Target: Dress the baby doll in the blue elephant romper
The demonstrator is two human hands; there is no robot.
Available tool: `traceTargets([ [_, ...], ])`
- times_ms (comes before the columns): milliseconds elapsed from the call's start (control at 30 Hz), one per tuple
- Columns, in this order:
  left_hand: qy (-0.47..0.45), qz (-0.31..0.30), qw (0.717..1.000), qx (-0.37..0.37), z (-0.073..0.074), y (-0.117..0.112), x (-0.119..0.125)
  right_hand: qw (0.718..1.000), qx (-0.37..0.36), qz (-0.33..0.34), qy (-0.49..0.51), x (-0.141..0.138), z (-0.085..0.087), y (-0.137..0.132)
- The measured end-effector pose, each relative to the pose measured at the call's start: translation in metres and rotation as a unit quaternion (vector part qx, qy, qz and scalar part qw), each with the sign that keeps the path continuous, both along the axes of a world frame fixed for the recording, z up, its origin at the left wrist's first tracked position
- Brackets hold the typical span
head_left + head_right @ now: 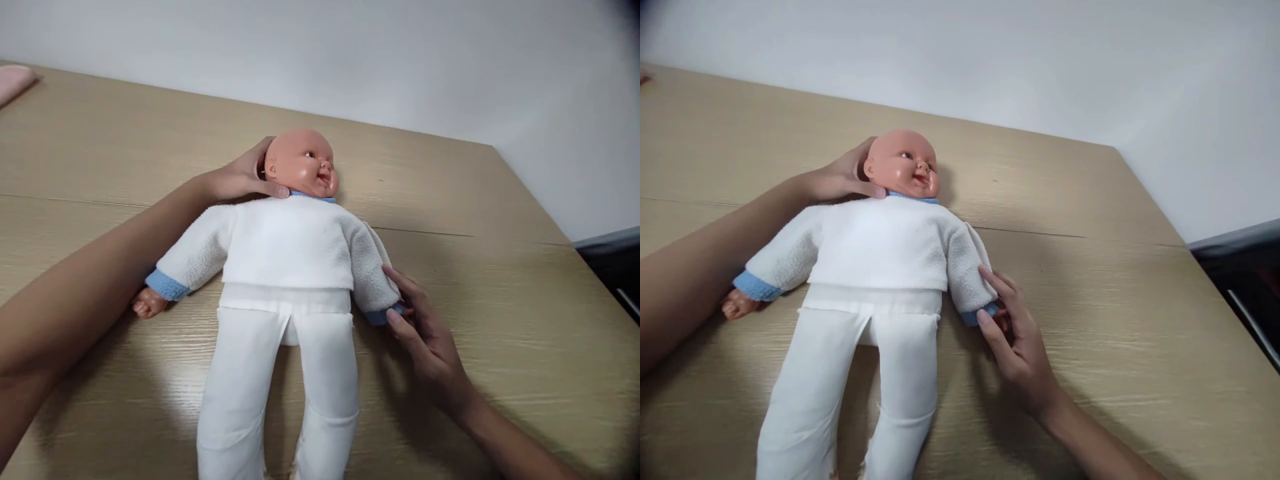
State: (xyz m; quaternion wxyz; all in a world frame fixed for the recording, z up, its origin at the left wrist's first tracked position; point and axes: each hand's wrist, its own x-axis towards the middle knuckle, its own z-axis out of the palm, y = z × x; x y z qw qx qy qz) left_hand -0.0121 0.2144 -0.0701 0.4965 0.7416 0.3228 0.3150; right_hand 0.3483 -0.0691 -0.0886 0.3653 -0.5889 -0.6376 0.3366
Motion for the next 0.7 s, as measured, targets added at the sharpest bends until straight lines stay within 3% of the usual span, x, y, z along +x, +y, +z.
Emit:
traceTargets([
  [233, 0.016, -0.005, 0.999, 0.028, -0.011, 0.008, -0.007, 1.0, 0.008, -0.008, 0.003, -0.003, -0.003, 0.001],
  [367, -0.066, 0.007, 0.998, 0.008, -0.02, 0.008, -0.012, 1.0, 0.009, -0.017, 0.019, -0.004, -0.005, 0.001],
  [500, -0.194, 0.115, 0.971, -0.08, -0.029, 0.002, -0.025, 0.998, 0.007, -0.018, 0.056, -0.005, -0.009, 0.002],
  [600, -0.231, 0.194, 0.95, -0.082, -0.034, -0.007, -0.039, 0.996, 0.016, -0.022, 0.085, -0.006, -0.015, 0.006],
  [700, -0.275, 0.293, 0.91, -0.103, -0.031, -0.024, -0.052, 0.993, 0.019, -0.047, 0.104, -0.009, -0.02, 0.01],
])
